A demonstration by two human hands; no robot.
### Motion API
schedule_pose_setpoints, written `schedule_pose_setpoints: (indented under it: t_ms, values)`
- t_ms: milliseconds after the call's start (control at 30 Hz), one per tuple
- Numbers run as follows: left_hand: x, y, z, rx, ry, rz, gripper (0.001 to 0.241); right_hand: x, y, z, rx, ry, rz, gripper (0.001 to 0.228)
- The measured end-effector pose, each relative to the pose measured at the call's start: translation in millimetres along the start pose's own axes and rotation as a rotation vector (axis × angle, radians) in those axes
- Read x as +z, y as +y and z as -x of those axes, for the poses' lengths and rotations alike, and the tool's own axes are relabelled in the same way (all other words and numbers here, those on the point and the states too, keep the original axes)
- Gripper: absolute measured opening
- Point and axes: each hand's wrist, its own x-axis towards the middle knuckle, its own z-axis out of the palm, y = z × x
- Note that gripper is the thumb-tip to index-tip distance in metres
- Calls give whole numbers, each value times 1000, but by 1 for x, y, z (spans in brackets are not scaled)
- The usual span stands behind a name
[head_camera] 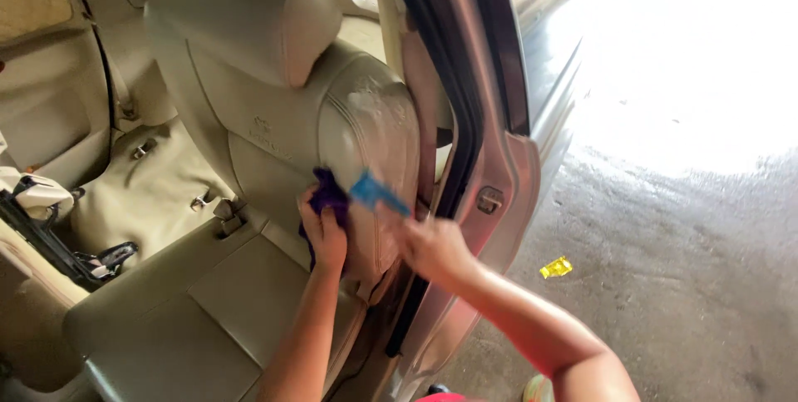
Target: Cleaning a leather car seat with a brush, spray, and cloth.
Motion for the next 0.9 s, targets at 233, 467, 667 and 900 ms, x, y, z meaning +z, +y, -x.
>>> schedule_pose_setpoints:
  t_ms: [233,467,667,900]
  values:
    - [-15,8,14,-466,-86,257,32,-44,-44,-79,-35,241,65,58]
    - [-41,-17,68,-547,-133,291,30,47,-4,42,-81,122,111,67]
    - [-40,-54,107,-248,-224,-22,40,26,46,-38,-123,414,233,46]
    - [-46,-26,83,-425,-211,177,22,79,45,41,-175,310,367,62]
